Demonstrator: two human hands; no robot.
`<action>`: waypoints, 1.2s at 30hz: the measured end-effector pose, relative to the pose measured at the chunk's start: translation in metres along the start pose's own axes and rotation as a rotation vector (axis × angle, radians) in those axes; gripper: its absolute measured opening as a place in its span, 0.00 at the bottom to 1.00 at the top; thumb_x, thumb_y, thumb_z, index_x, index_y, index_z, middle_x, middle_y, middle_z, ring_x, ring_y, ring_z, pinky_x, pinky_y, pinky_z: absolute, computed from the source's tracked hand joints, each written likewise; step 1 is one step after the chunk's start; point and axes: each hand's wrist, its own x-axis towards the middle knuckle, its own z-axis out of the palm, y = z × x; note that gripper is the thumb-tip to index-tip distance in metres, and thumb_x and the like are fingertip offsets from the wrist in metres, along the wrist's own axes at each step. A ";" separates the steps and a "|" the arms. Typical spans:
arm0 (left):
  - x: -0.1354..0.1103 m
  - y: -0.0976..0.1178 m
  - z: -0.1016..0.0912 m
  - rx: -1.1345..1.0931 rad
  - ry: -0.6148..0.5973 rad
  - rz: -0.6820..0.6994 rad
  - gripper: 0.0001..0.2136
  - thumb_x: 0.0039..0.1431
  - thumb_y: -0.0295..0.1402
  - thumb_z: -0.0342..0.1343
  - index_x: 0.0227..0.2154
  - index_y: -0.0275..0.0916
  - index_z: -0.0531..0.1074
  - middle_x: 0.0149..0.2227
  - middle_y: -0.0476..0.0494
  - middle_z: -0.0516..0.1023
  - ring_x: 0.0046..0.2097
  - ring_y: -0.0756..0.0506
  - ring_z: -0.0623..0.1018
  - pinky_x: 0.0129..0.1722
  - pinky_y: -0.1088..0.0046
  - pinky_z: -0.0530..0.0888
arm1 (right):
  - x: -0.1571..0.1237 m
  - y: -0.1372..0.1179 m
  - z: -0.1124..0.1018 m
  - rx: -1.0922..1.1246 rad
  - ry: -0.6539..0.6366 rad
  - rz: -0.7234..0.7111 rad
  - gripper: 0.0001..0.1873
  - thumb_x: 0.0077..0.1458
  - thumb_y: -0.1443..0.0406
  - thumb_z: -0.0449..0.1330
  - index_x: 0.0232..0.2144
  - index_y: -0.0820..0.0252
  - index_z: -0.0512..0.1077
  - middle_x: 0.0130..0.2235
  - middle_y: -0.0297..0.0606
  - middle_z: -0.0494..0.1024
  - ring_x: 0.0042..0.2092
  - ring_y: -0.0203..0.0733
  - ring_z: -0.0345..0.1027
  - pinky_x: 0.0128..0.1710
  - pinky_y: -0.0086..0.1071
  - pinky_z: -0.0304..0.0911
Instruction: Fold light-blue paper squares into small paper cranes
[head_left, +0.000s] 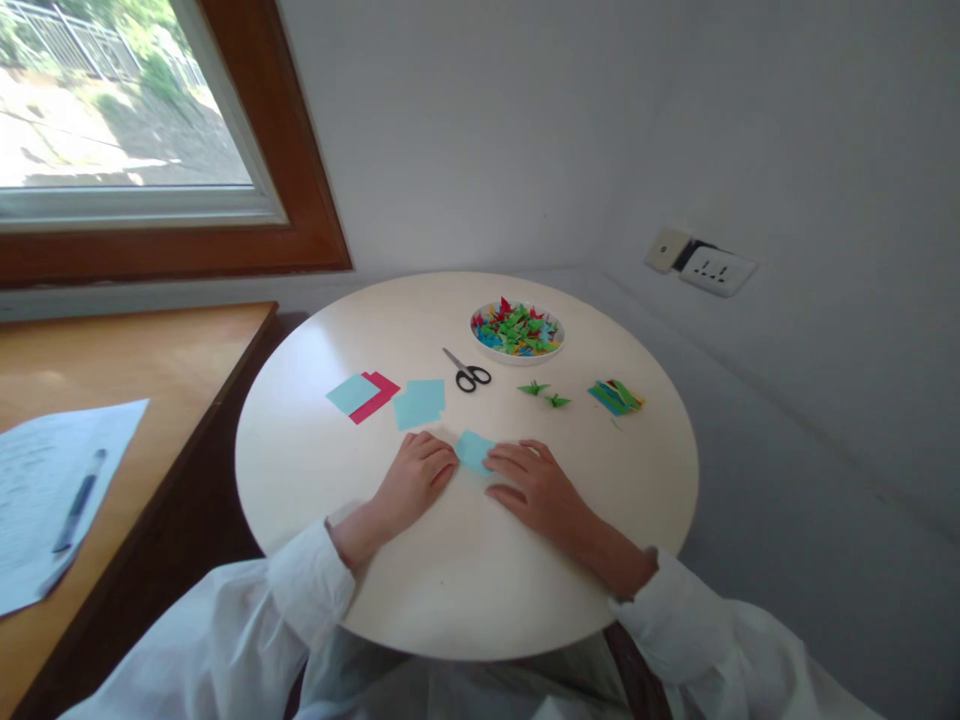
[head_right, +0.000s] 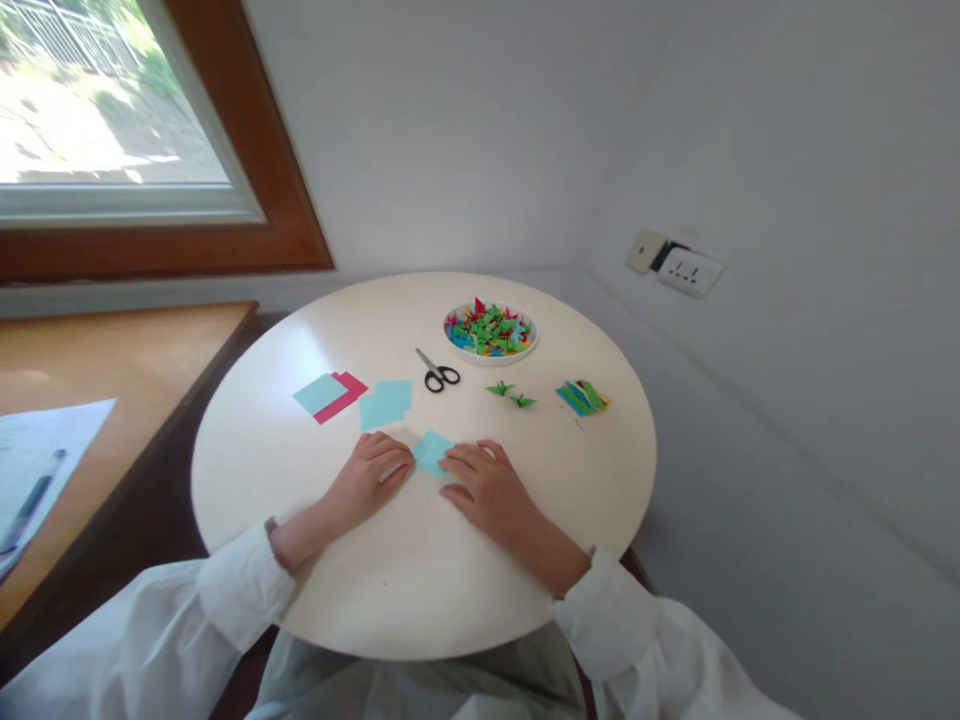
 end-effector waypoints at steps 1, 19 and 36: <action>-0.001 0.001 0.000 -0.018 -0.026 -0.018 0.08 0.59 0.29 0.48 0.30 0.38 0.72 0.32 0.45 0.76 0.37 0.46 0.70 0.41 0.66 0.65 | -0.001 0.001 0.001 0.019 -0.007 0.011 0.09 0.53 0.66 0.58 0.39 0.60 0.71 0.42 0.41 0.77 0.46 0.42 0.68 0.49 0.40 0.55; 0.000 0.007 -0.001 -0.346 -0.022 -0.406 0.06 0.54 0.29 0.52 0.35 0.39 0.70 0.29 0.48 0.78 0.32 0.48 0.75 0.43 0.66 0.66 | 0.028 -0.006 -0.001 0.156 -0.117 0.475 0.08 0.54 0.69 0.54 0.27 0.61 0.72 0.31 0.38 0.78 0.34 0.40 0.68 0.37 0.33 0.57; 0.001 0.018 -0.012 -0.271 -0.163 -0.323 0.11 0.57 0.26 0.46 0.39 0.41 0.72 0.36 0.45 0.77 0.41 0.45 0.72 0.44 0.61 0.60 | 0.038 -0.010 0.006 -0.060 -0.132 0.552 0.07 0.54 0.66 0.54 0.26 0.59 0.70 0.29 0.35 0.78 0.32 0.40 0.67 0.35 0.34 0.48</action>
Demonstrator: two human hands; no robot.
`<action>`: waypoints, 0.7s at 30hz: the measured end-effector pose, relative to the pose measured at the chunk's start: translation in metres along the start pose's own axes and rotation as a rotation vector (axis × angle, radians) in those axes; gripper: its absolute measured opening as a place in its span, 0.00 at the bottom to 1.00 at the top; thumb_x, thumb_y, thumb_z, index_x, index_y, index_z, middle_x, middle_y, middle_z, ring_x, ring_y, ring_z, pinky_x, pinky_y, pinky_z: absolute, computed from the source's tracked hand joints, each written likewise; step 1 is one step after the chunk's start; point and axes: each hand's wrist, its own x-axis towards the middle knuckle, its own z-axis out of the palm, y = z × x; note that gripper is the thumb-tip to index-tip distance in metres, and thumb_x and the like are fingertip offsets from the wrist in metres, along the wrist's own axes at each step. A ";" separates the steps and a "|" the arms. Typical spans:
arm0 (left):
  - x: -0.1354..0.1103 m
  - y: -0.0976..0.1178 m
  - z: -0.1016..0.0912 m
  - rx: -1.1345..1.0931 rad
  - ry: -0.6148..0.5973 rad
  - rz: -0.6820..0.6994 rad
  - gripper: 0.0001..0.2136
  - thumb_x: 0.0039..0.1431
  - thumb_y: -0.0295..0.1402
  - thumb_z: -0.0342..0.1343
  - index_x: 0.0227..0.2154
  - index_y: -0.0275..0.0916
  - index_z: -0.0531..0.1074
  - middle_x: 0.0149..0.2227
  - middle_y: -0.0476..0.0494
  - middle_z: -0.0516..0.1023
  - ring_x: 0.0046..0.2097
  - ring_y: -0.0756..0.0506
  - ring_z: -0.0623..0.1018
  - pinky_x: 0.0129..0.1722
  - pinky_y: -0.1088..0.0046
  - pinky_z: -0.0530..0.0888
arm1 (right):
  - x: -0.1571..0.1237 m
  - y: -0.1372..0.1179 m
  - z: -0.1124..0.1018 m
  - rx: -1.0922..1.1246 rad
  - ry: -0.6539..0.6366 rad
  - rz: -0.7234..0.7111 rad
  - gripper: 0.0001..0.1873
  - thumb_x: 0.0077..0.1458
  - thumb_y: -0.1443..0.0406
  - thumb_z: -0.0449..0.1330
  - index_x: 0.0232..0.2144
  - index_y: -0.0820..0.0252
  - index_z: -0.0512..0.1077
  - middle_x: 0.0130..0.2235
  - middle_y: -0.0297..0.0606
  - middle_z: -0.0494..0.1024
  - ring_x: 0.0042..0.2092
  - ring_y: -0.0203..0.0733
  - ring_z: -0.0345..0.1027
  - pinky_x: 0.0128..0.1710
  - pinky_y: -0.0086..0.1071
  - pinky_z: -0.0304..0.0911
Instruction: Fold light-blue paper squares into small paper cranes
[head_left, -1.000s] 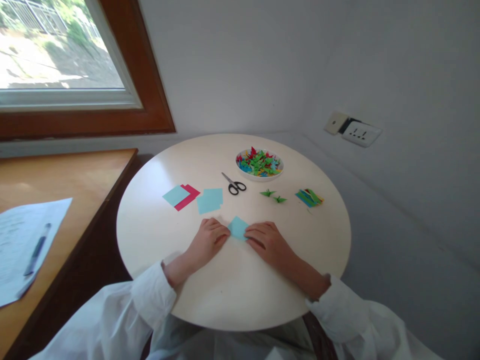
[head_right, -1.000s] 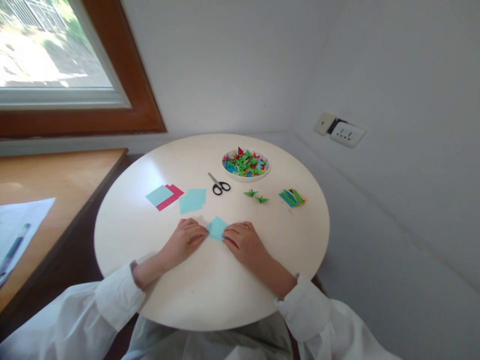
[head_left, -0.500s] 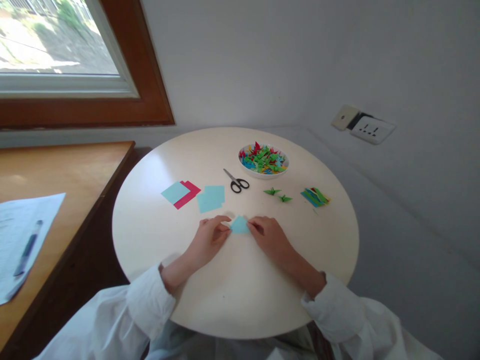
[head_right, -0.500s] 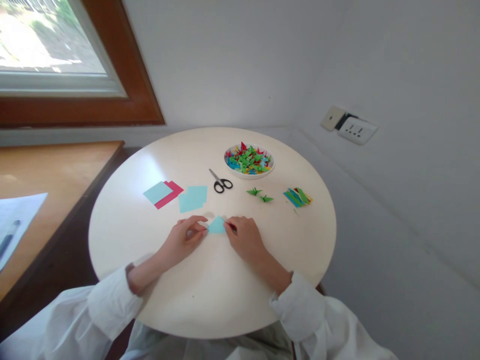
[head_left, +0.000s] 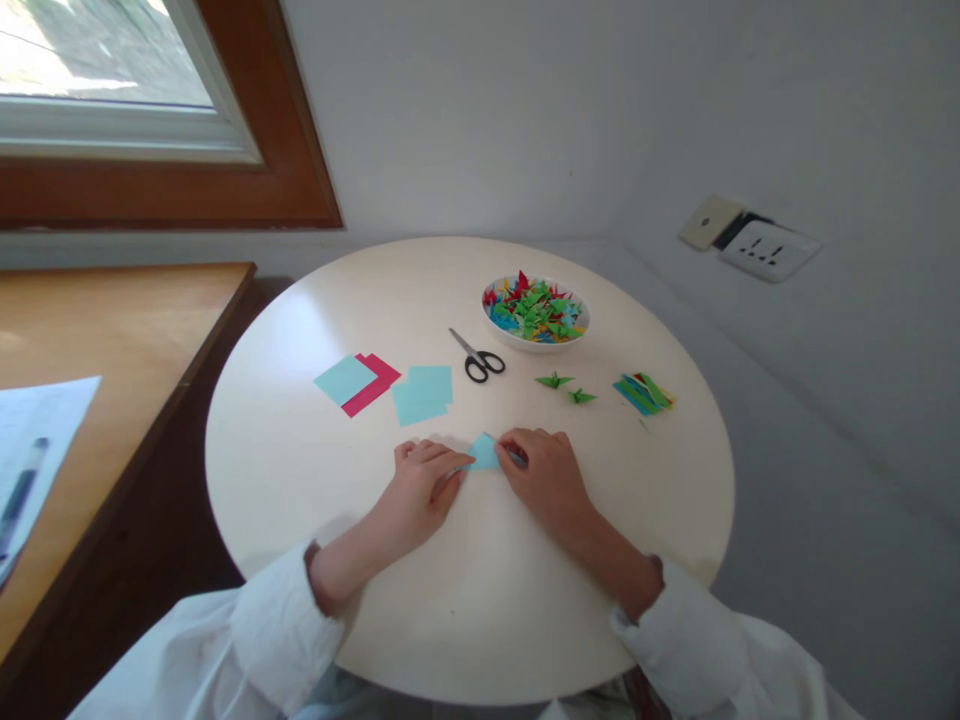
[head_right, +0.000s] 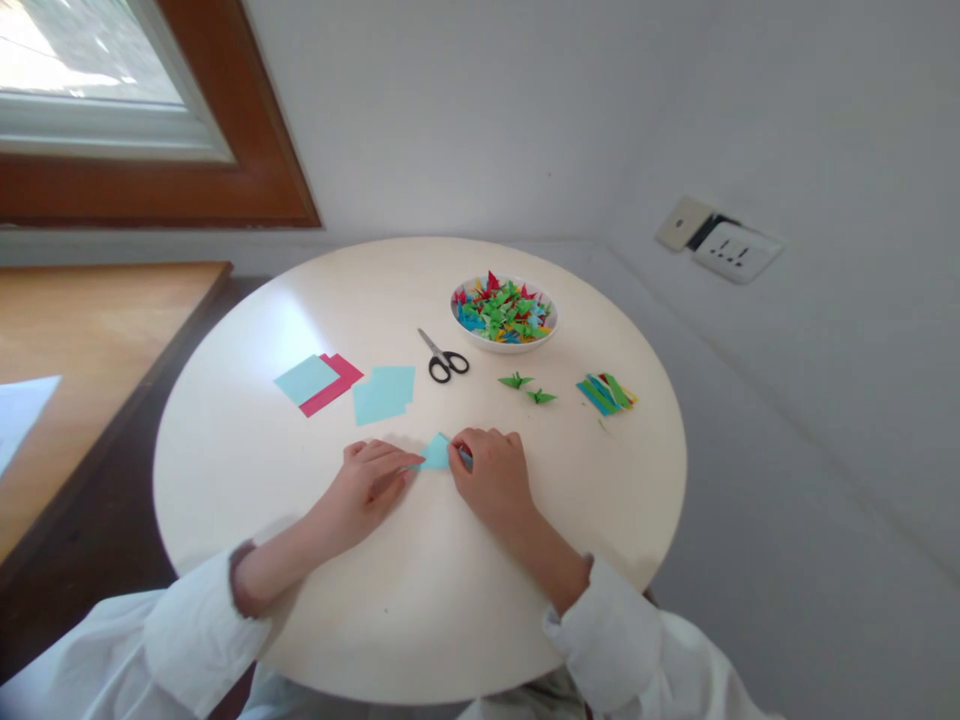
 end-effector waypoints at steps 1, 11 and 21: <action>-0.001 0.000 0.000 0.009 -0.008 0.009 0.11 0.57 0.26 0.46 0.39 0.41 0.72 0.36 0.45 0.77 0.42 0.45 0.72 0.44 0.61 0.60 | 0.000 0.000 0.000 0.005 0.000 0.005 0.07 0.54 0.66 0.54 0.25 0.59 0.70 0.28 0.35 0.77 0.32 0.39 0.66 0.35 0.33 0.48; -0.005 0.002 0.001 0.110 -0.009 0.042 0.14 0.58 0.25 0.46 0.43 0.42 0.72 0.37 0.43 0.73 0.41 0.45 0.69 0.42 0.62 0.60 | 0.001 0.002 0.002 0.051 0.012 0.034 0.08 0.52 0.66 0.54 0.23 0.59 0.69 0.26 0.34 0.76 0.30 0.38 0.65 0.35 0.33 0.47; -0.005 0.006 0.000 0.157 -0.022 0.026 0.14 0.58 0.25 0.46 0.43 0.41 0.72 0.35 0.43 0.71 0.40 0.44 0.69 0.41 0.61 0.59 | 0.000 0.001 0.002 0.038 0.023 0.053 0.07 0.51 0.67 0.55 0.23 0.59 0.69 0.26 0.33 0.76 0.29 0.38 0.65 0.35 0.33 0.48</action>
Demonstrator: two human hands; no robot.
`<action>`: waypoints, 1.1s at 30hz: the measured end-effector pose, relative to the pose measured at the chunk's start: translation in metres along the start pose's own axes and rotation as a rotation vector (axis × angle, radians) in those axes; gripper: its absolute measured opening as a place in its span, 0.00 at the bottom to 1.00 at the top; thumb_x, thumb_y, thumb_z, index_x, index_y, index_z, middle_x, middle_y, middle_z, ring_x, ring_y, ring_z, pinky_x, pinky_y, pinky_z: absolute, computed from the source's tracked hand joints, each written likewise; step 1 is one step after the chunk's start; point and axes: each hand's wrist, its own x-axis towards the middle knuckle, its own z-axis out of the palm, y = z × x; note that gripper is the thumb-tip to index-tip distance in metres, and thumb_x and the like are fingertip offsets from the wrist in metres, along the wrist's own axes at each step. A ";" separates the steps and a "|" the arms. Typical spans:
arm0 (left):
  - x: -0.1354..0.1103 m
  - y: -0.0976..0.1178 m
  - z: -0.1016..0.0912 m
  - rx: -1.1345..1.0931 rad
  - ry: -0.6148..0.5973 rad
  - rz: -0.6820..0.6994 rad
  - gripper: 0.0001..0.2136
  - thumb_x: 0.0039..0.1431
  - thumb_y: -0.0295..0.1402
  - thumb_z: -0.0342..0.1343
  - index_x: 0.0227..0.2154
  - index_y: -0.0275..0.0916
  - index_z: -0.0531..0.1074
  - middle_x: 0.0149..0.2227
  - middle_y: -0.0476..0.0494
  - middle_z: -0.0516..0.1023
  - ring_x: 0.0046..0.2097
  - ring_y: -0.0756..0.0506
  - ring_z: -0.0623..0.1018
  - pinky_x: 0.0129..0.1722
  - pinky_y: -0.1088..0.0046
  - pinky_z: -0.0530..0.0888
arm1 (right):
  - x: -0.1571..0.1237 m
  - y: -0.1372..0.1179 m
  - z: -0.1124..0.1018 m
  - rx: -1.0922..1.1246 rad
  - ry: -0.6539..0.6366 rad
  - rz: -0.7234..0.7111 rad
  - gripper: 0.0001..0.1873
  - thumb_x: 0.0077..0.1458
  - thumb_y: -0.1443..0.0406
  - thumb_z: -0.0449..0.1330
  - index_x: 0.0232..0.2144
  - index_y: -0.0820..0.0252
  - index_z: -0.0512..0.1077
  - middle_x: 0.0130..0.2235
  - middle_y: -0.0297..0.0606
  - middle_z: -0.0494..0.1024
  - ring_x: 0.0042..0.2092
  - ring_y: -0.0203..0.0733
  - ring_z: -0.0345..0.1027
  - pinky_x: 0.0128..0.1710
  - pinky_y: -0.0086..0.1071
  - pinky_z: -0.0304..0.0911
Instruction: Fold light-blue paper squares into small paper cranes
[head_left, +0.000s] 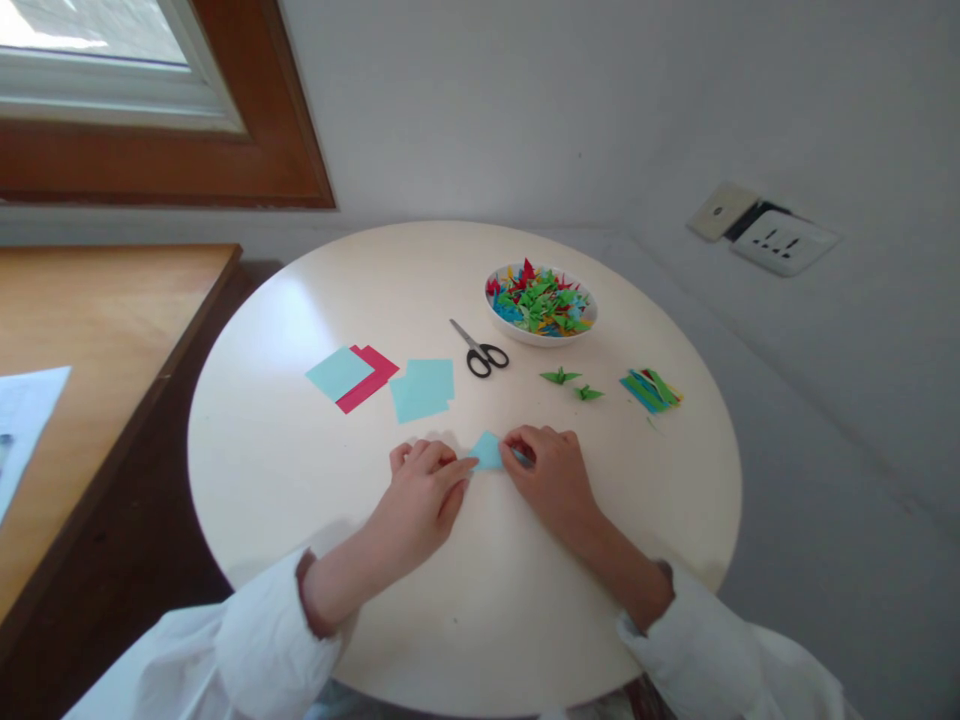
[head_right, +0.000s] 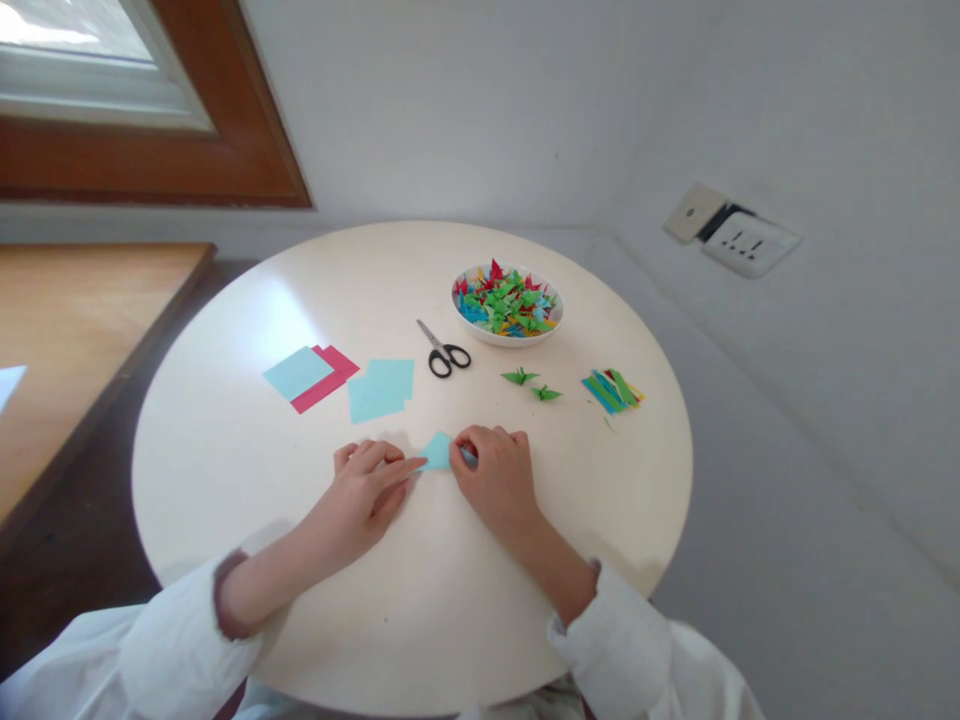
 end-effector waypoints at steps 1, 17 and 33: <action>0.000 0.000 0.000 0.002 0.000 0.001 0.14 0.58 0.25 0.46 0.43 0.41 0.71 0.36 0.43 0.71 0.40 0.44 0.69 0.41 0.61 0.59 | 0.000 0.000 0.000 -0.004 -0.003 0.004 0.07 0.51 0.67 0.55 0.23 0.59 0.69 0.26 0.33 0.76 0.30 0.38 0.65 0.36 0.34 0.48; -0.001 0.000 0.001 0.076 0.024 0.011 0.14 0.59 0.26 0.45 0.44 0.40 0.71 0.35 0.42 0.71 0.39 0.44 0.68 0.40 0.61 0.59 | 0.002 0.001 0.003 -0.012 0.012 0.004 0.07 0.51 0.66 0.55 0.23 0.58 0.68 0.25 0.32 0.75 0.29 0.38 0.65 0.35 0.33 0.48; -0.003 0.001 0.003 0.105 0.040 0.025 0.14 0.59 0.27 0.45 0.45 0.40 0.71 0.36 0.40 0.69 0.39 0.42 0.67 0.40 0.60 0.60 | 0.002 0.002 0.005 -0.037 0.024 -0.014 0.07 0.51 0.66 0.54 0.23 0.58 0.69 0.25 0.33 0.75 0.29 0.38 0.65 0.34 0.33 0.47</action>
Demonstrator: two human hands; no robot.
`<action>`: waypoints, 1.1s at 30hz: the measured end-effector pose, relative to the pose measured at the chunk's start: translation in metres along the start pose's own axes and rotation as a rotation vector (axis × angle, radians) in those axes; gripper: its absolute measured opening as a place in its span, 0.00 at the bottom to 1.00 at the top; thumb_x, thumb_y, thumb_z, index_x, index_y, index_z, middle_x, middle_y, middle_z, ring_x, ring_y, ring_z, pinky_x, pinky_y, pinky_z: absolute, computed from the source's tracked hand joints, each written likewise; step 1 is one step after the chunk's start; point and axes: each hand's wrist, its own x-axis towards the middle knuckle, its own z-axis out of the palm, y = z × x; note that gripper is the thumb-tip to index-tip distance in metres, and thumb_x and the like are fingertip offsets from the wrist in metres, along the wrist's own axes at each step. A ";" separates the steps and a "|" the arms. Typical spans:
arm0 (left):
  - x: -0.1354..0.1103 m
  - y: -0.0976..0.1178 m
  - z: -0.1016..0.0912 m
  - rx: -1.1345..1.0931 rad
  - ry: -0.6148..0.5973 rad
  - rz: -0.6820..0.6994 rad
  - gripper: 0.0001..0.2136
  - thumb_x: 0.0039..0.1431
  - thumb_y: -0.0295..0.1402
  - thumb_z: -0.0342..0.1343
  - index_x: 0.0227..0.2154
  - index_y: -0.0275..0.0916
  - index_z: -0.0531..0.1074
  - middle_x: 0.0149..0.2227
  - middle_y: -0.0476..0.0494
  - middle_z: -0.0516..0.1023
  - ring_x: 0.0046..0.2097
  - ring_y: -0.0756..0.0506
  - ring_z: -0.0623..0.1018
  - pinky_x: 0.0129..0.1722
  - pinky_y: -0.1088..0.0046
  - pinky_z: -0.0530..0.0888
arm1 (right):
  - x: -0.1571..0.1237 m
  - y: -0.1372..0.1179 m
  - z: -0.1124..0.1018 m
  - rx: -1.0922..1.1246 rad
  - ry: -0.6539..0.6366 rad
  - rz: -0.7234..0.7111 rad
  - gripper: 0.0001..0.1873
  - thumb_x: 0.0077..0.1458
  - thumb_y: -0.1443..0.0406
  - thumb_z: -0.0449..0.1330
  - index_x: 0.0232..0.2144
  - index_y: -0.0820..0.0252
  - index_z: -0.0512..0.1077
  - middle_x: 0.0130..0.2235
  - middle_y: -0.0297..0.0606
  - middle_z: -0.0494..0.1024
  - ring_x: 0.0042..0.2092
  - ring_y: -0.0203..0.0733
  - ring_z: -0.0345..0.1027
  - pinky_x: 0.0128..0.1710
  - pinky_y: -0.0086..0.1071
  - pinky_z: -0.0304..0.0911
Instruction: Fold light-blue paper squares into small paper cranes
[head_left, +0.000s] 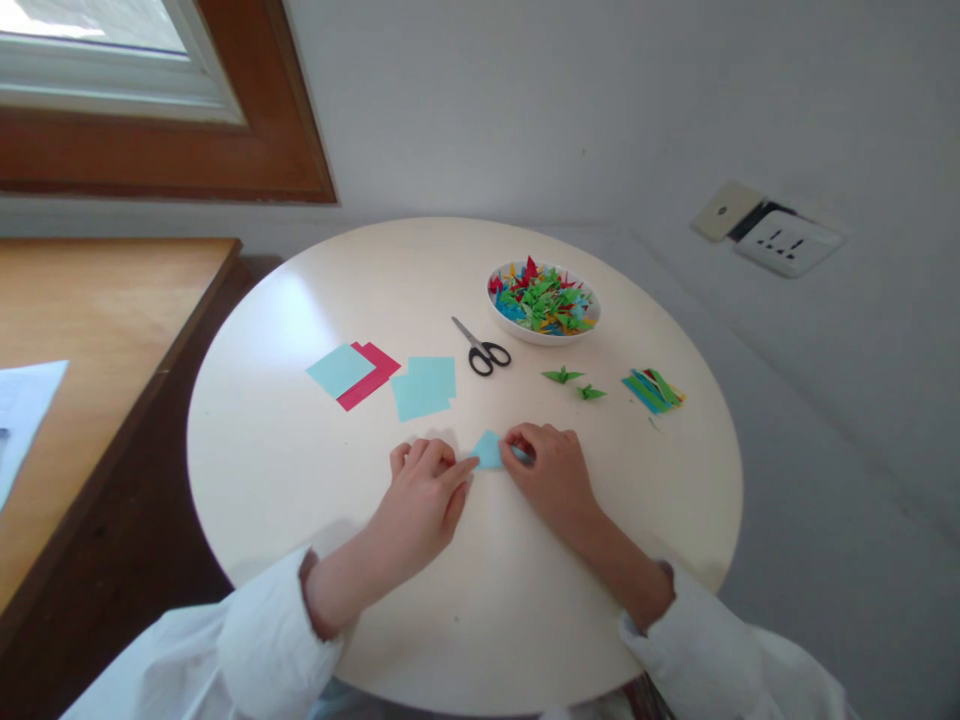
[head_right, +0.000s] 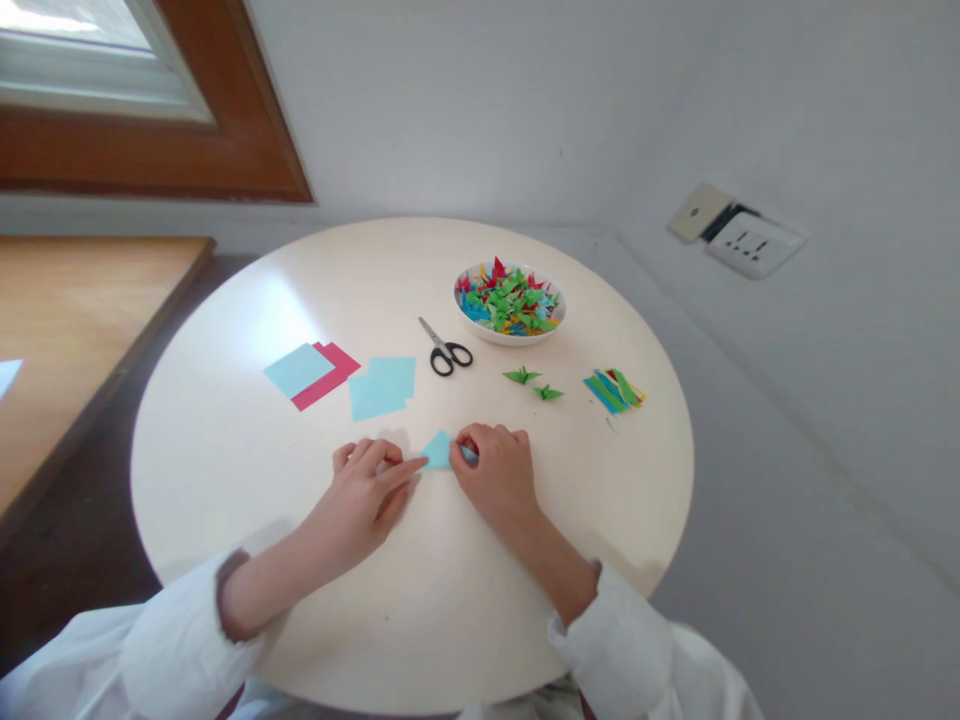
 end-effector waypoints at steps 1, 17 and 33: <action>0.000 0.000 0.000 0.005 0.000 0.002 0.14 0.59 0.28 0.45 0.45 0.40 0.71 0.36 0.40 0.69 0.39 0.42 0.66 0.39 0.60 0.60 | 0.000 0.000 0.000 -0.001 -0.001 0.000 0.07 0.51 0.66 0.54 0.23 0.58 0.69 0.25 0.33 0.75 0.29 0.38 0.65 0.34 0.33 0.47; -0.006 0.006 0.002 0.239 -0.004 0.072 0.14 0.60 0.30 0.44 0.47 0.38 0.68 0.36 0.39 0.68 0.39 0.41 0.66 0.37 0.61 0.62 | 0.000 -0.001 0.000 -0.011 0.004 -0.003 0.06 0.50 0.66 0.55 0.23 0.58 0.69 0.25 0.33 0.76 0.30 0.39 0.65 0.35 0.34 0.47; -0.017 0.012 -0.001 0.372 0.028 0.125 0.11 0.60 0.28 0.46 0.43 0.33 0.69 0.33 0.40 0.69 0.36 0.42 0.66 0.35 0.63 0.60 | -0.001 0.000 0.000 -0.010 0.013 -0.015 0.06 0.50 0.66 0.55 0.23 0.59 0.69 0.25 0.32 0.75 0.29 0.38 0.65 0.35 0.33 0.47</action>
